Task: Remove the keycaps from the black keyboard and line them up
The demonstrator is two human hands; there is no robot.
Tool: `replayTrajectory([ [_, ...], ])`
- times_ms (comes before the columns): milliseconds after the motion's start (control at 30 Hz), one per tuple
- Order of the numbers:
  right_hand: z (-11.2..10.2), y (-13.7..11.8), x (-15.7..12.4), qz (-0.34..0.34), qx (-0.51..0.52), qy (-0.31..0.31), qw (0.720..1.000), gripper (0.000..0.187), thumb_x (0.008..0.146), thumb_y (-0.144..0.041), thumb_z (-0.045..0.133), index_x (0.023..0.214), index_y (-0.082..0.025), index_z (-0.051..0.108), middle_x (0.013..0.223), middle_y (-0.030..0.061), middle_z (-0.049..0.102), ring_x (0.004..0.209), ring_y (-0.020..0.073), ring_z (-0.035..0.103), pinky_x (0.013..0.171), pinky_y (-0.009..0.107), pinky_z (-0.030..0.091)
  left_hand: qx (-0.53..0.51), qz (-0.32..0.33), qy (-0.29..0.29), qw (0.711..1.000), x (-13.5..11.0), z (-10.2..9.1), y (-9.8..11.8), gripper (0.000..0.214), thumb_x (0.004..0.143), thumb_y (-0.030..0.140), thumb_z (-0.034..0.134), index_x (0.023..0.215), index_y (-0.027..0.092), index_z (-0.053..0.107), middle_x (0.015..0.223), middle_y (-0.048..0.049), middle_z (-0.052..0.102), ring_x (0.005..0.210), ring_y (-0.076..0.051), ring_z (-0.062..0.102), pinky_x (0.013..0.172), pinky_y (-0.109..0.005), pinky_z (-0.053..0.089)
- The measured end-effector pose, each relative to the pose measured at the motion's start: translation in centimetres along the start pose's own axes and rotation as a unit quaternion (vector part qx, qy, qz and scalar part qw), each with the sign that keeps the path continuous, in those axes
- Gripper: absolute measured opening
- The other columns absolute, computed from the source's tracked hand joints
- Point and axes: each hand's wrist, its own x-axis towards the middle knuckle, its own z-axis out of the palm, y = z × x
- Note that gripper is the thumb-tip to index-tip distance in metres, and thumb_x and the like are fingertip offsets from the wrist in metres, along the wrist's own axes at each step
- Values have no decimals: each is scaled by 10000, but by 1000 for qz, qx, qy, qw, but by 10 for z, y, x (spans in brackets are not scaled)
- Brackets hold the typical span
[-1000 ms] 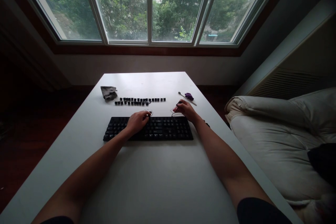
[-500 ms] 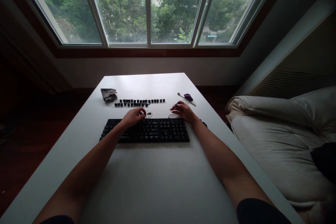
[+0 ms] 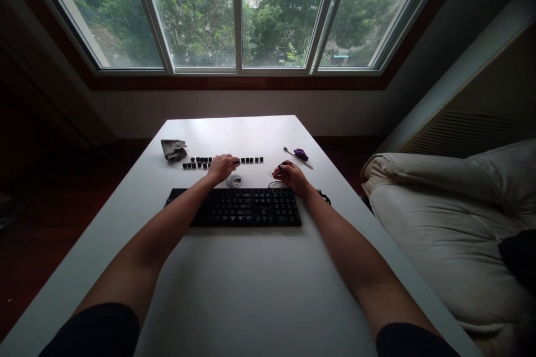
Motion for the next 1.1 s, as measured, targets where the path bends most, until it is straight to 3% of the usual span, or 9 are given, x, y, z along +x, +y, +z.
replayTrajectory([
  [167,-1,2,3,8,6,8,1000,275,738,-258,759,868,-219,519,779,9,715,766,203,725,735,358,597,14,30,14,999,5,9,0,257,929,270,552,1110,235,731,1064,-94,738,1075,-277,575,948,-423,414],
  [333,-2,3,3,9,6,12,1000,287,737,-261,762,877,-224,515,785,12,720,750,203,725,728,358,600,0,41,-16,999,7,13,-1,246,910,262,564,1087,251,734,1037,-80,752,1106,-294,544,982,-456,374],
  [567,-2,3,4,5,-4,7,1000,278,738,-274,766,840,-223,512,771,13,716,760,203,719,728,367,605,-4,26,-12,1000,2,15,-1,217,894,270,586,1047,288,740,1075,-53,754,1153,-309,496,1019,-490,319],
  [900,-5,6,5,5,-10,9,1000,260,742,-278,766,851,-217,537,787,26,720,756,202,715,728,364,608,-31,36,-12,999,6,18,-17,194,863,275,628,1009,302,752,1026,-41,757,1161,-308,514,1001,-478,342],
  [1100,-3,4,3,7,-11,11,1000,254,742,-277,763,839,-215,537,772,24,719,745,200,715,722,364,609,-26,17,-29,999,6,17,-16,230,860,279,611,1042,296,752,1056,-44,750,1216,-302,501,1016,-461,369],
])
